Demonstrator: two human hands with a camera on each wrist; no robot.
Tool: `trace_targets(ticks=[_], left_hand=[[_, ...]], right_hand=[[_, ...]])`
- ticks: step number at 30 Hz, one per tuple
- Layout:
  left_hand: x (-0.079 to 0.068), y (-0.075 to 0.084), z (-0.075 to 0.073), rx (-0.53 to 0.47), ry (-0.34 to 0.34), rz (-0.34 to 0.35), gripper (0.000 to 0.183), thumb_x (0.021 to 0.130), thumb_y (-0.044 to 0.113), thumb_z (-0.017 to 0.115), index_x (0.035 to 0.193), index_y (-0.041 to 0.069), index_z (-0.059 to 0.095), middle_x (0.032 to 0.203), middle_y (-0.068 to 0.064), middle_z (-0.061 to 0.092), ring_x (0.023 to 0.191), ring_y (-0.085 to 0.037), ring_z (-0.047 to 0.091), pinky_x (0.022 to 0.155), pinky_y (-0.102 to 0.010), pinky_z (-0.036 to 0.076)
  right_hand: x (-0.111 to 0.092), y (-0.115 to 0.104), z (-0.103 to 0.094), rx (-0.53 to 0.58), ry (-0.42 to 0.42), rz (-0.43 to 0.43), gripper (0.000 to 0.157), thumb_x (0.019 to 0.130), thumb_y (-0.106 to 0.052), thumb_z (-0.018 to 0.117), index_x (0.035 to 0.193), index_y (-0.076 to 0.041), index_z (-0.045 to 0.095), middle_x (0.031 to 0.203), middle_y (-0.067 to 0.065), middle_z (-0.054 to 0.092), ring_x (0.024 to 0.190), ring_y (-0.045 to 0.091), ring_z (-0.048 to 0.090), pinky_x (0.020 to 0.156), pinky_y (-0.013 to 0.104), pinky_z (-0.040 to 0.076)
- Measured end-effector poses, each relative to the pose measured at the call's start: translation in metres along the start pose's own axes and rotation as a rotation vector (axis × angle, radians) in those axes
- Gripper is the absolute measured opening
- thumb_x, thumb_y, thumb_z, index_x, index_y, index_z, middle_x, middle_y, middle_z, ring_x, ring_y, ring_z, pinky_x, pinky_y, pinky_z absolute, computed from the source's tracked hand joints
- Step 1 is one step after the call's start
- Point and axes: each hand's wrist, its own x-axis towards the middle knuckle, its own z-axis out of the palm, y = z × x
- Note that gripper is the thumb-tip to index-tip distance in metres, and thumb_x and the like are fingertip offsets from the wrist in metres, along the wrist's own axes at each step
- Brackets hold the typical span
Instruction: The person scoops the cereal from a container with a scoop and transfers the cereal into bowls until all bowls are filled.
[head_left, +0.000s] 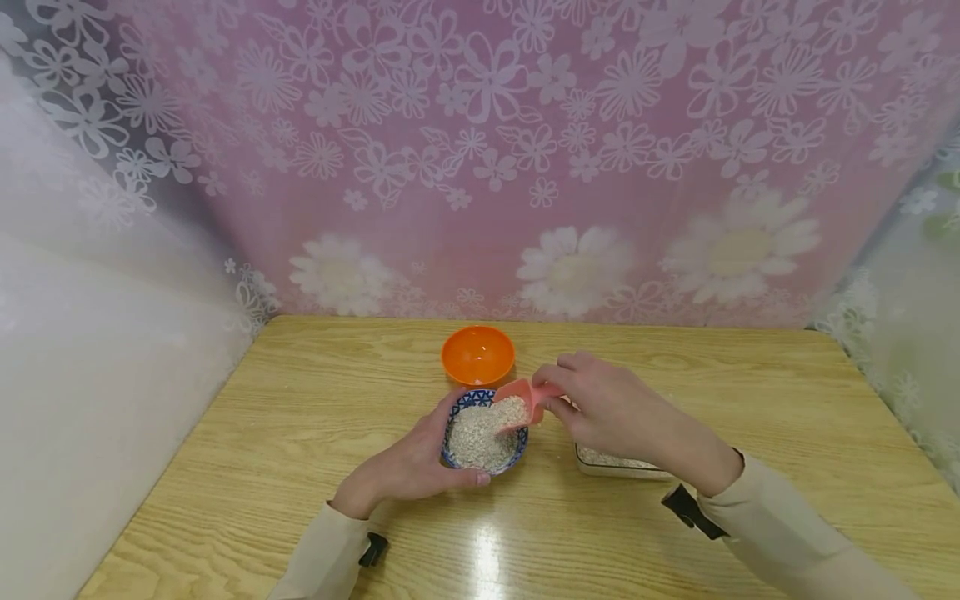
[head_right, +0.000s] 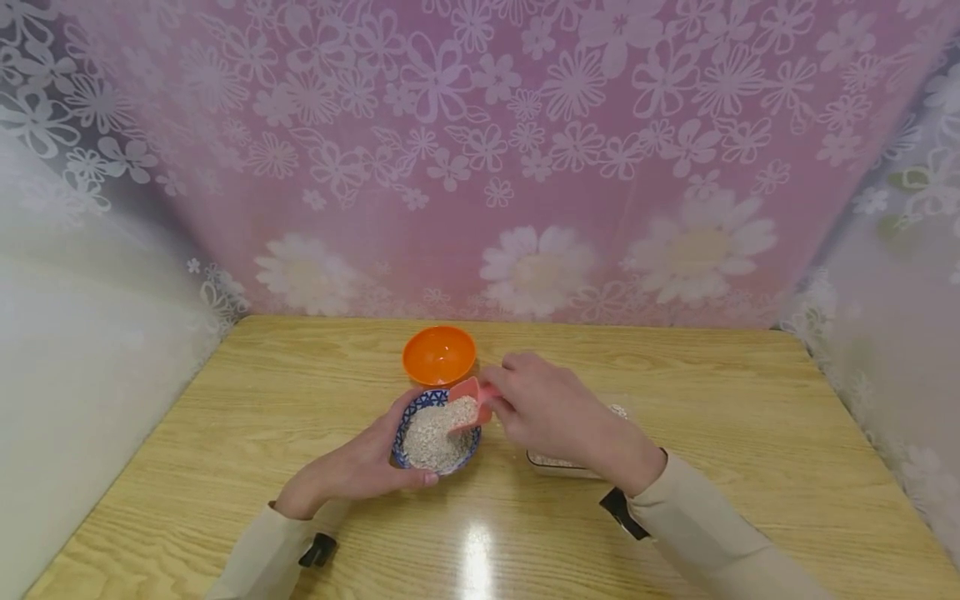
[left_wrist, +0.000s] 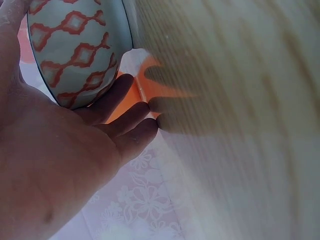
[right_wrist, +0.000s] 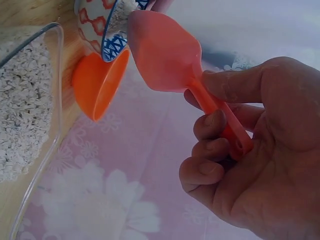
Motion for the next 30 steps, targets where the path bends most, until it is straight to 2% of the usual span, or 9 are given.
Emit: trace_targets(ticks=[5,13,19,25,30], left_hand=[[0.0,0.0,0.0,-0.021,0.001,0.001,0.113,0.082,0.047,0.084,0.164,0.026,0.009,0.158,-0.004,0.037,0.137,-0.022,0.046,0.115,-0.053,0.04],[0.001,-0.001,0.0,-0.021,-0.005,0.02,0.112,0.083,0.046,0.083,0.164,0.025,0.01,0.156,0.0,0.039,0.135,-0.02,0.046,0.115,-0.051,0.04],[0.001,-0.001,0.0,-0.018,-0.009,0.011,0.113,0.083,0.048,0.083,0.164,0.025,0.008,0.156,0.0,0.039,0.135,-0.021,0.047,0.114,-0.051,0.042],[0.001,0.001,-0.001,-0.02,-0.007,0.004,0.113,0.083,0.046,0.083,0.164,0.023,0.008,0.156,-0.001,0.039,0.135,-0.021,0.047,0.115,-0.051,0.041],[0.0,0.001,0.0,-0.01,-0.007,-0.007,0.114,0.084,0.048,0.082,0.165,0.023,0.007,0.157,-0.003,0.038,0.135,-0.022,0.047,0.114,-0.052,0.042]], right_hand=[[0.002,-0.003,-0.001,0.001,0.018,-0.029,0.011,0.097,-0.02,0.071,0.107,-0.015,0.073,0.086,-0.007,0.062,0.074,0.006,0.048,0.064,0.022,0.045],[0.005,-0.007,0.003,0.02,0.012,-0.053,0.014,0.098,-0.023,0.07,0.11,-0.015,0.073,0.092,-0.005,0.064,0.077,0.007,0.05,0.067,0.023,0.047],[0.004,-0.009,0.004,0.0,0.036,-0.087,0.013,0.097,-0.021,0.071,0.109,-0.015,0.073,0.087,-0.006,0.06,0.075,0.007,0.046,0.064,0.021,0.043],[0.004,-0.014,0.001,-0.126,0.048,-0.135,0.012,0.096,-0.018,0.072,0.107,-0.015,0.071,0.078,-0.005,0.051,0.075,0.012,0.044,0.061,0.021,0.039],[0.007,-0.021,0.0,-0.237,0.029,-0.153,0.015,0.094,-0.014,0.072,0.109,-0.014,0.07,0.078,-0.003,0.05,0.076,0.015,0.045,0.058,0.021,0.039]])
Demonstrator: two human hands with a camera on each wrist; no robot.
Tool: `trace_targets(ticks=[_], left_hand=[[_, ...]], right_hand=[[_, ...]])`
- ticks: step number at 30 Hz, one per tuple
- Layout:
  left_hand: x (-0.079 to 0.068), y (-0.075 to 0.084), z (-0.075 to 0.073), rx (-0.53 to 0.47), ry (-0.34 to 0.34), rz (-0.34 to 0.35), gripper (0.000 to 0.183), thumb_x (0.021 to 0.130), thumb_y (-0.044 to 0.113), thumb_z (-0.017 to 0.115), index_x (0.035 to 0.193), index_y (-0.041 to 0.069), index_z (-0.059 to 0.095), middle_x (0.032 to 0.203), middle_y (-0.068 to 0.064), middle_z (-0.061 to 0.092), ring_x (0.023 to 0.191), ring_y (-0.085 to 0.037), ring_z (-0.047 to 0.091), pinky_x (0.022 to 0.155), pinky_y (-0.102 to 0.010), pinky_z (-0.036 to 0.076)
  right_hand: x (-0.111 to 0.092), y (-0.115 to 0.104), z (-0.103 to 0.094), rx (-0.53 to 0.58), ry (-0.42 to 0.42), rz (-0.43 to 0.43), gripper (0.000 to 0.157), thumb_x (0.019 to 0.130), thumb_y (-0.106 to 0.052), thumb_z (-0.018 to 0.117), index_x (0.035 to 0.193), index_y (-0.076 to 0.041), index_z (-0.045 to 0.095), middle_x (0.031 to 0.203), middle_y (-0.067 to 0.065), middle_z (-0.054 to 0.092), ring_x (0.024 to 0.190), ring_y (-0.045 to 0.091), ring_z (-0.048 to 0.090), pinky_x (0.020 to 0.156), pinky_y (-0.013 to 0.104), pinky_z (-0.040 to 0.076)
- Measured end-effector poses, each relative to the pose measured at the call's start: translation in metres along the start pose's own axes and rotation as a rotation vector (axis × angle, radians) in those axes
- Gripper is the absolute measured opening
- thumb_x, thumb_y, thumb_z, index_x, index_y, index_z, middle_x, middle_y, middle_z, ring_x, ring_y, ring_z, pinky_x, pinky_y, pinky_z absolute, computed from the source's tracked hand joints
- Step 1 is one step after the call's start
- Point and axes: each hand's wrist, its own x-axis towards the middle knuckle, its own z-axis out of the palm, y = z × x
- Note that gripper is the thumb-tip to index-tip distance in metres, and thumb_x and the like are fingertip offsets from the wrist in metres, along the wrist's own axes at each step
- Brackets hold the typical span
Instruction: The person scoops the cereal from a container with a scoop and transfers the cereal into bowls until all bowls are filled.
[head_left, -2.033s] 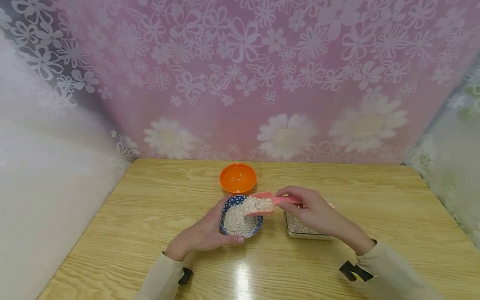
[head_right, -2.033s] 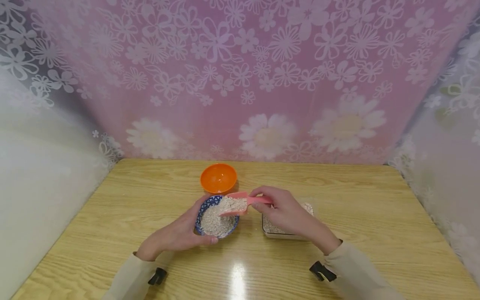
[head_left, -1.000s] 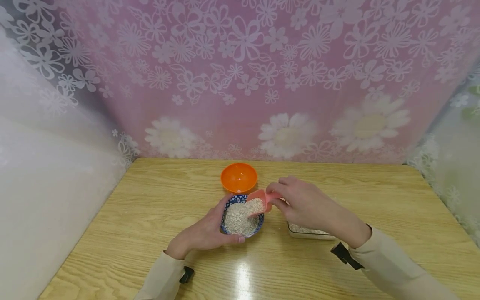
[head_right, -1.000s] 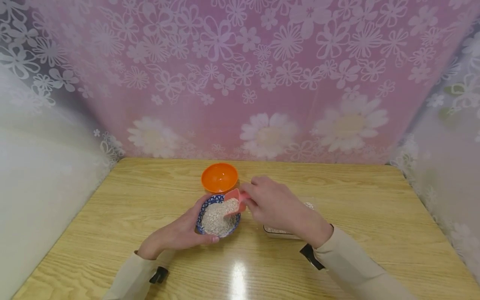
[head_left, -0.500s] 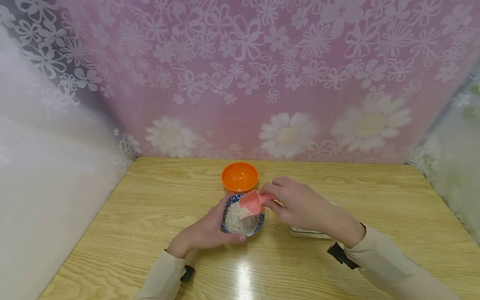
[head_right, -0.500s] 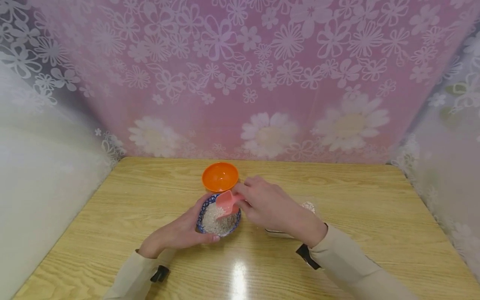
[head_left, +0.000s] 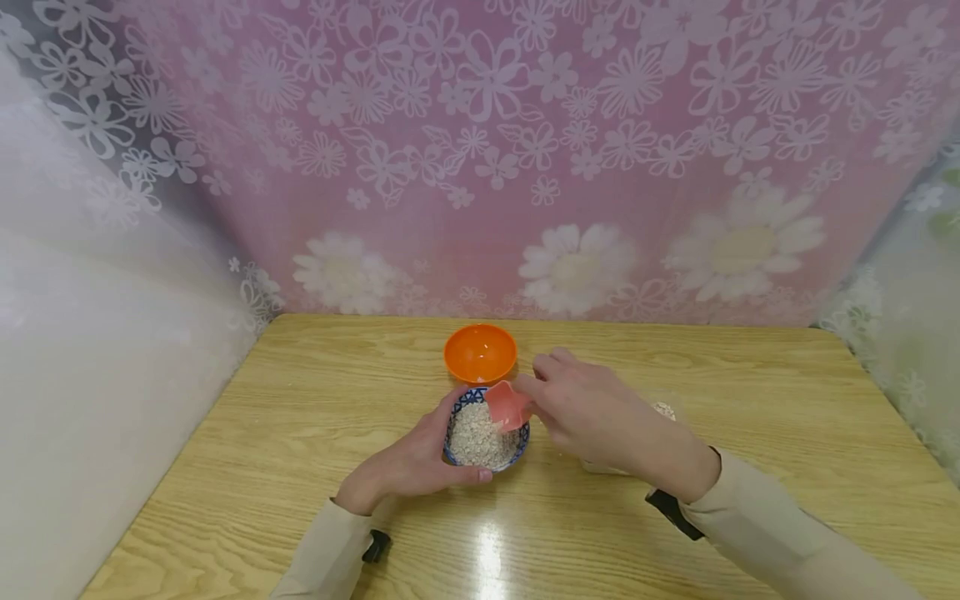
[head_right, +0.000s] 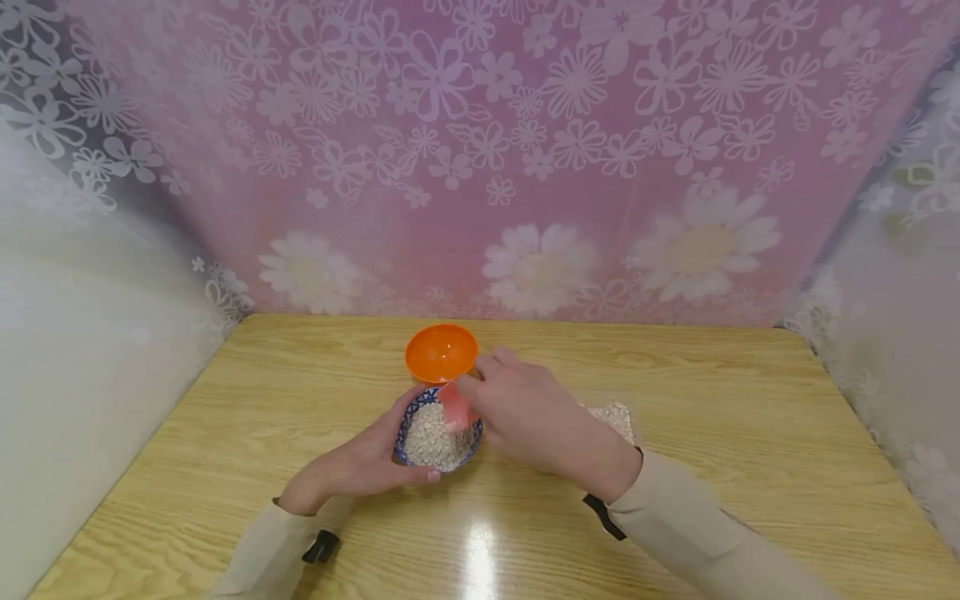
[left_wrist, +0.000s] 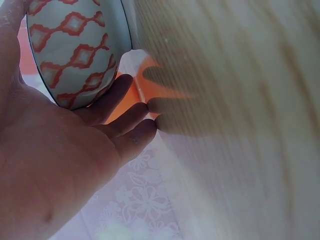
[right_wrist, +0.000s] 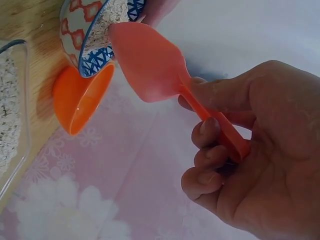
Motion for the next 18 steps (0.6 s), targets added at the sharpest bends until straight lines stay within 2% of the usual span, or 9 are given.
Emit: trace_targets(ticks=[7,12,18], left_hand=[[0.0,-0.0009,0.001,0.011,0.004,-0.007,0.114,0.082,0.049,0.083,0.164,0.025,0.008,0.158,-0.004,0.037,0.136,-0.023,0.047,0.115,-0.052,0.041],[0.0001,0.0008,0.0005,0.006,-0.004,0.005,0.113,0.083,0.048,0.083,0.164,0.024,0.007,0.159,-0.004,0.035,0.136,-0.023,0.047,0.115,-0.052,0.042],[-0.0003,0.0013,0.0004,-0.006,0.01,0.045,0.118,0.079,0.043,0.087,0.165,0.021,0.009,0.16,-0.002,0.033,0.137,-0.022,0.045,0.116,-0.052,0.04]], right_hand=[[0.0051,-0.0035,-0.0019,-0.045,-0.006,-0.009,0.013,0.092,-0.006,0.068,0.104,-0.013,0.069,0.077,-0.001,0.052,0.073,0.016,0.045,0.057,0.022,0.04],[0.0041,-0.0032,-0.0077,-0.057,0.023,-0.014,0.014,0.091,-0.009,0.071,0.104,-0.012,0.068,0.077,0.0,0.051,0.072,0.016,0.045,0.056,0.021,0.04],[-0.0017,0.0057,-0.0078,-0.003,0.079,-0.005,0.015,0.093,-0.012,0.074,0.107,-0.012,0.07,0.078,-0.001,0.049,0.073,0.014,0.044,0.057,0.02,0.039]])
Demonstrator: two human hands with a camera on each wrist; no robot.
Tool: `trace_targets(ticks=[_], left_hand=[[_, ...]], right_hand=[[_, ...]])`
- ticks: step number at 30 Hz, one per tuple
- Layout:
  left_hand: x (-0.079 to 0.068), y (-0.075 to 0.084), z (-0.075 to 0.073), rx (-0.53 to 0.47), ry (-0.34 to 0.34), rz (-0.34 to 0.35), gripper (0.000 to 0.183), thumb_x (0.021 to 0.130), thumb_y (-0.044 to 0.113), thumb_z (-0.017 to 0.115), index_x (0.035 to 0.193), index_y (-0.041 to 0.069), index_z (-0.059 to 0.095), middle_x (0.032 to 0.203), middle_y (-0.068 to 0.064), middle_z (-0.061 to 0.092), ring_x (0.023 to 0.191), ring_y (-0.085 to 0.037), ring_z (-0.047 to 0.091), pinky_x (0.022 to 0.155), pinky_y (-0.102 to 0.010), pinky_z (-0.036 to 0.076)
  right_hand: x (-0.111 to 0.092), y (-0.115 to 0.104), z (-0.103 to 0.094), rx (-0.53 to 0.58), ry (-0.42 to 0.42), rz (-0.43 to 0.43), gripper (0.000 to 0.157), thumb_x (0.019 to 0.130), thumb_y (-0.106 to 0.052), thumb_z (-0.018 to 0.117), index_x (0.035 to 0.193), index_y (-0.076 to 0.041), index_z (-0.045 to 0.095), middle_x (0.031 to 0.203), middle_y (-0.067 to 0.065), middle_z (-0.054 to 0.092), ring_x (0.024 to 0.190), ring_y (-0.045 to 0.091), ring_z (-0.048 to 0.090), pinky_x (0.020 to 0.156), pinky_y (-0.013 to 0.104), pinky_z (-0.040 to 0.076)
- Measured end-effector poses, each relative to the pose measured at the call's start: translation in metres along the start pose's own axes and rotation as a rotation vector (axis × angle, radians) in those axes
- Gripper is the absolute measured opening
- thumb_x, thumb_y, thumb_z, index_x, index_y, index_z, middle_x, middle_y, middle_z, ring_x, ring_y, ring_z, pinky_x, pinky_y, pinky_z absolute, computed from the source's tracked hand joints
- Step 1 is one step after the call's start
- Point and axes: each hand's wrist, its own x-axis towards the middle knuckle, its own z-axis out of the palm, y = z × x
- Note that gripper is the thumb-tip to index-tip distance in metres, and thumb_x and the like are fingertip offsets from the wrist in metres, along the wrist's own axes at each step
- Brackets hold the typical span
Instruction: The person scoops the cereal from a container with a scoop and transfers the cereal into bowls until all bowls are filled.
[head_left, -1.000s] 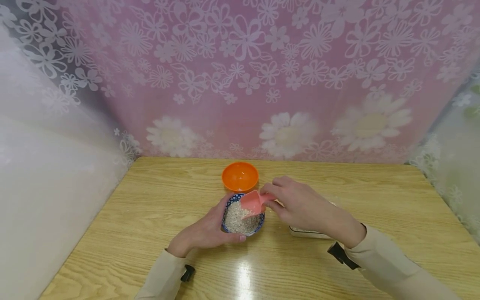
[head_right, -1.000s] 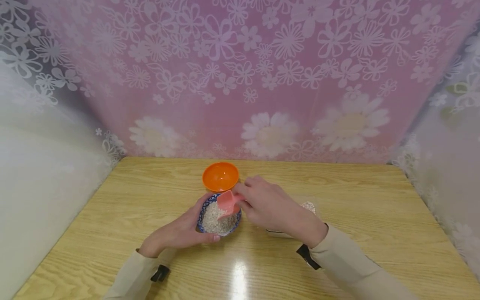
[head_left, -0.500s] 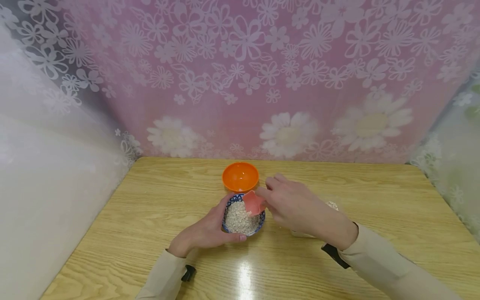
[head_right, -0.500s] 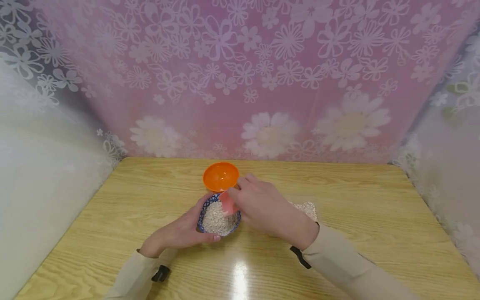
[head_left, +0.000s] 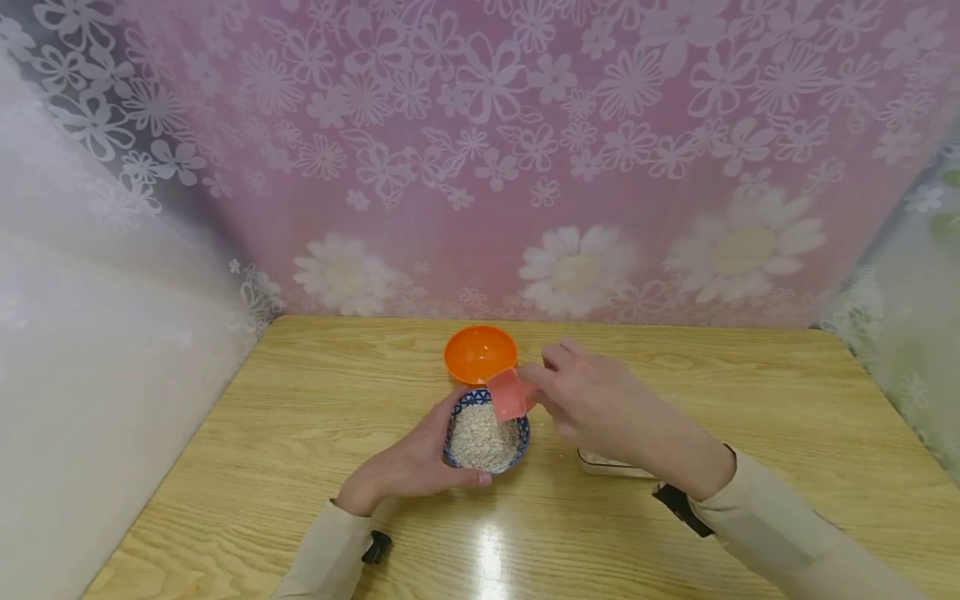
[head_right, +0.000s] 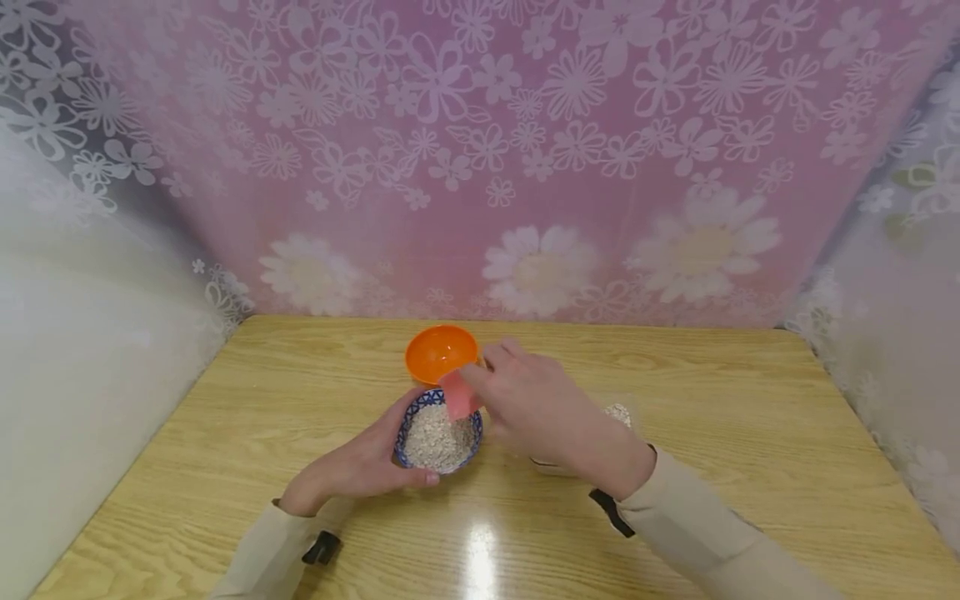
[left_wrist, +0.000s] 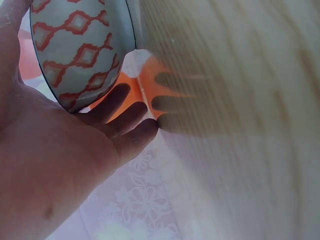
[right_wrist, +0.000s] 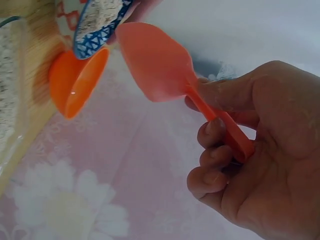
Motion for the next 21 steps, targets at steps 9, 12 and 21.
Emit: trace_targets(ticks=[9,12,21], left_hand=[[0.003,-0.003,0.004,0.026,0.036,0.014,0.133,0.067,0.043,0.095,0.165,0.018,0.01,0.158,-0.008,0.034,0.138,-0.025,0.043,0.115,-0.054,0.039],[0.004,-0.003,0.003,0.021,0.035,0.029,0.133,0.065,0.042,0.096,0.164,0.017,0.012,0.157,-0.007,0.036,0.137,-0.023,0.044,0.115,-0.053,0.039],[0.006,-0.003,0.0,0.045,0.039,-0.004,0.131,0.065,0.045,0.096,0.164,0.016,0.015,0.16,-0.009,0.035,0.14,-0.027,0.045,0.116,-0.055,0.04]], right_hand=[[-0.025,0.035,0.025,0.381,-0.026,0.182,0.02,0.096,-0.013,0.071,0.116,-0.014,0.072,0.091,-0.006,0.062,0.076,0.007,0.045,0.067,0.024,0.042],[-0.037,0.045,0.032,0.513,-0.027,0.27,0.022,0.097,-0.013,0.07,0.119,-0.015,0.071,0.098,-0.006,0.068,0.076,0.008,0.048,0.066,0.025,0.042],[-0.08,0.061,0.037,0.745,0.056,0.442,0.022,0.1,-0.015,0.067,0.121,-0.021,0.069,0.1,0.004,0.072,0.063,0.008,0.055,0.055,0.026,0.046]])
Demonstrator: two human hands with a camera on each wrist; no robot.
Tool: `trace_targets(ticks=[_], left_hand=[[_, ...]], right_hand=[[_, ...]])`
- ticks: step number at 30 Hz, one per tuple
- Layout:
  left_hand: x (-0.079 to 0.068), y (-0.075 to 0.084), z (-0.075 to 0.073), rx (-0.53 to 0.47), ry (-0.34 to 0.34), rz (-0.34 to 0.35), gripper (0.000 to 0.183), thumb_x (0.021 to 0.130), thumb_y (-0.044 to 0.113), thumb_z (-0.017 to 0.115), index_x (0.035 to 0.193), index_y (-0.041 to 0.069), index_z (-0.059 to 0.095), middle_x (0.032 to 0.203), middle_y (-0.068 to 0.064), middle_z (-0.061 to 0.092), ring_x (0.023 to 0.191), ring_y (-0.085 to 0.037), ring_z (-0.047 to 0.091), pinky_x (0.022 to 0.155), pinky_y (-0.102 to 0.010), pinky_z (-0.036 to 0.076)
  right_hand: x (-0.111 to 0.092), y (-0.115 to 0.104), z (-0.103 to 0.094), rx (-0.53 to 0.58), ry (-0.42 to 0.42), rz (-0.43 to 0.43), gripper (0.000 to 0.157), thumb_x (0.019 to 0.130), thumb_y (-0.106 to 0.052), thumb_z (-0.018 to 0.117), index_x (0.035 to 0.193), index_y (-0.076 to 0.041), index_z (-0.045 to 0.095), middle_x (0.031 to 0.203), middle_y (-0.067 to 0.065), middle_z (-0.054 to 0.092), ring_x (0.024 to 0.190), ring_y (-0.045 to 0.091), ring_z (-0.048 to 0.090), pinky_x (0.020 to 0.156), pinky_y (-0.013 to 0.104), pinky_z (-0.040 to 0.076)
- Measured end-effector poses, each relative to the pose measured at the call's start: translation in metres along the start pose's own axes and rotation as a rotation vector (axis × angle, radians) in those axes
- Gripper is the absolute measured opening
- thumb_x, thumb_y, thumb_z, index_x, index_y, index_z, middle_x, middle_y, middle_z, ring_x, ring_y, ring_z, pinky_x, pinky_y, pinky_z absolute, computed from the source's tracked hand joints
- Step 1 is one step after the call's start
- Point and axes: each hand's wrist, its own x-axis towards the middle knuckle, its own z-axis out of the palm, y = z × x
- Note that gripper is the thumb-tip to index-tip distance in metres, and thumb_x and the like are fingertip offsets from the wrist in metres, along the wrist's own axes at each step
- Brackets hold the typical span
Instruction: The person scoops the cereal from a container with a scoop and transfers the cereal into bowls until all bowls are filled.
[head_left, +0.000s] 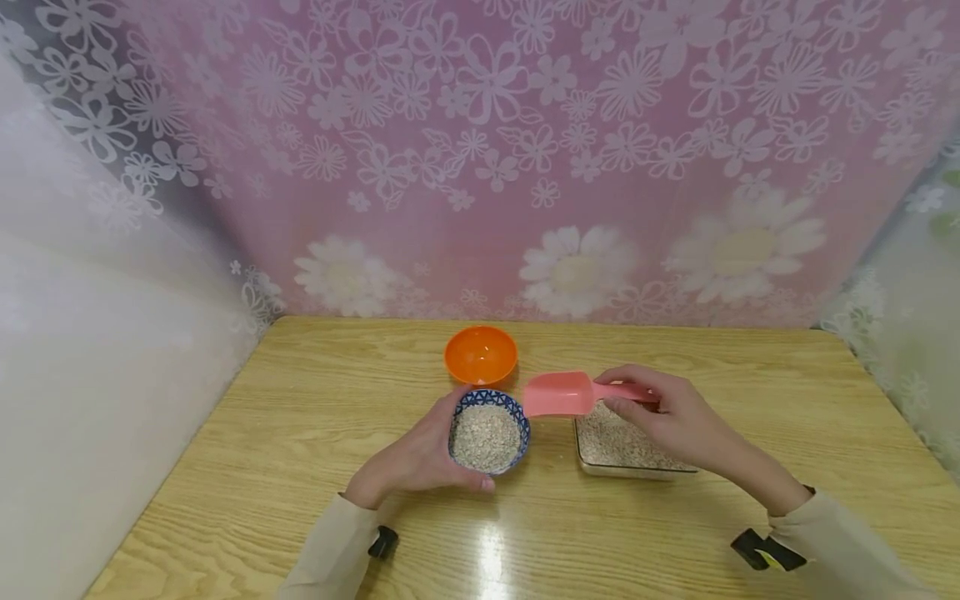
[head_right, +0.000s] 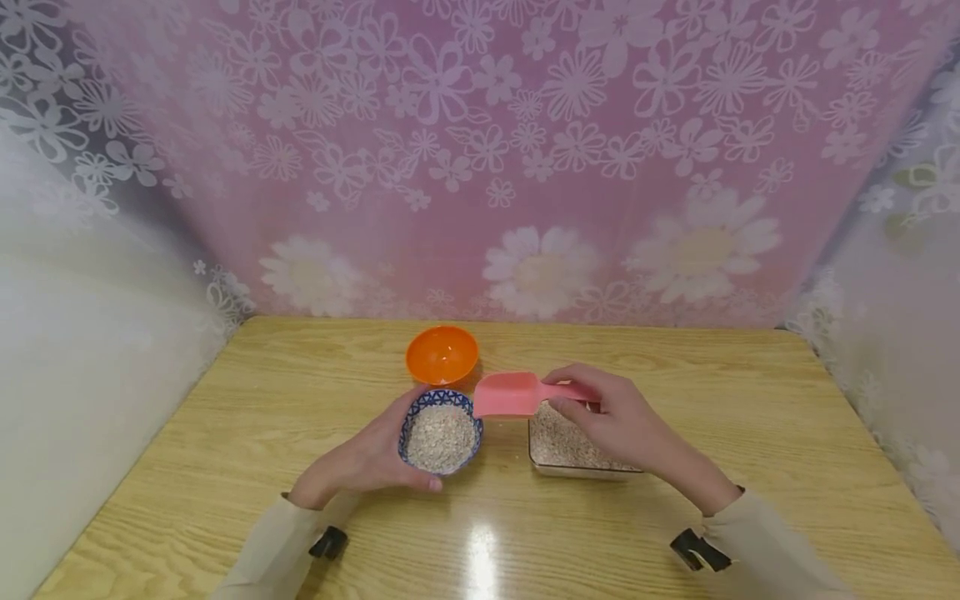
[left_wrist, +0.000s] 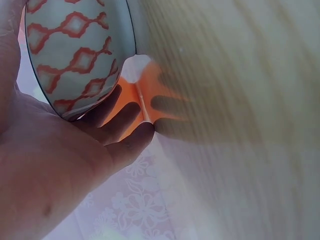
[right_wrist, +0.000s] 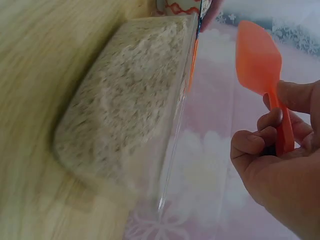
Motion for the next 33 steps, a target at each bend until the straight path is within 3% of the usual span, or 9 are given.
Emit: trace_targets(ticks=[6,12,22,33], left_hand=[[0.001,0.002,-0.001,0.006,-0.017,-0.029,0.131,0.065,0.045,0.096,0.164,0.016,0.016,0.161,-0.009,0.034,0.142,-0.028,0.043,0.118,-0.055,0.037],[0.003,0.003,-0.001,0.015,-0.029,-0.018,0.131,0.064,0.043,0.096,0.163,0.014,0.015,0.16,-0.011,0.035,0.141,-0.029,0.044,0.117,-0.056,0.038],[0.005,0.006,-0.003,0.053,-0.03,-0.048,0.128,0.063,0.049,0.095,0.161,0.015,0.02,0.157,-0.007,0.039,0.137,-0.026,0.047,0.116,-0.053,0.04],[0.003,0.006,-0.002,0.091,0.013,-0.05,0.128,0.06,0.054,0.094,0.16,0.015,0.025,0.154,-0.006,0.045,0.136,-0.025,0.05,0.115,-0.052,0.042]], right_hand=[[-0.025,0.017,-0.016,0.063,0.051,-0.027,0.025,0.1,-0.006,0.064,0.124,-0.012,0.067,0.099,-0.01,0.07,0.062,0.01,0.058,0.052,0.028,0.046],[-0.044,0.035,-0.029,0.027,0.105,-0.013,0.029,0.098,0.0,0.065,0.126,-0.006,0.066,0.108,-0.026,0.069,0.09,-0.003,0.072,0.066,0.023,0.058],[-0.059,0.057,-0.039,0.02,0.14,0.015,0.03,0.097,0.003,0.065,0.126,-0.003,0.066,0.111,-0.029,0.068,0.097,-0.009,0.069,0.066,0.018,0.056],[-0.063,0.062,-0.045,-0.052,0.135,0.079,0.027,0.097,-0.003,0.067,0.124,-0.007,0.068,0.106,-0.03,0.066,0.088,-0.007,0.07,0.06,0.023,0.056]])
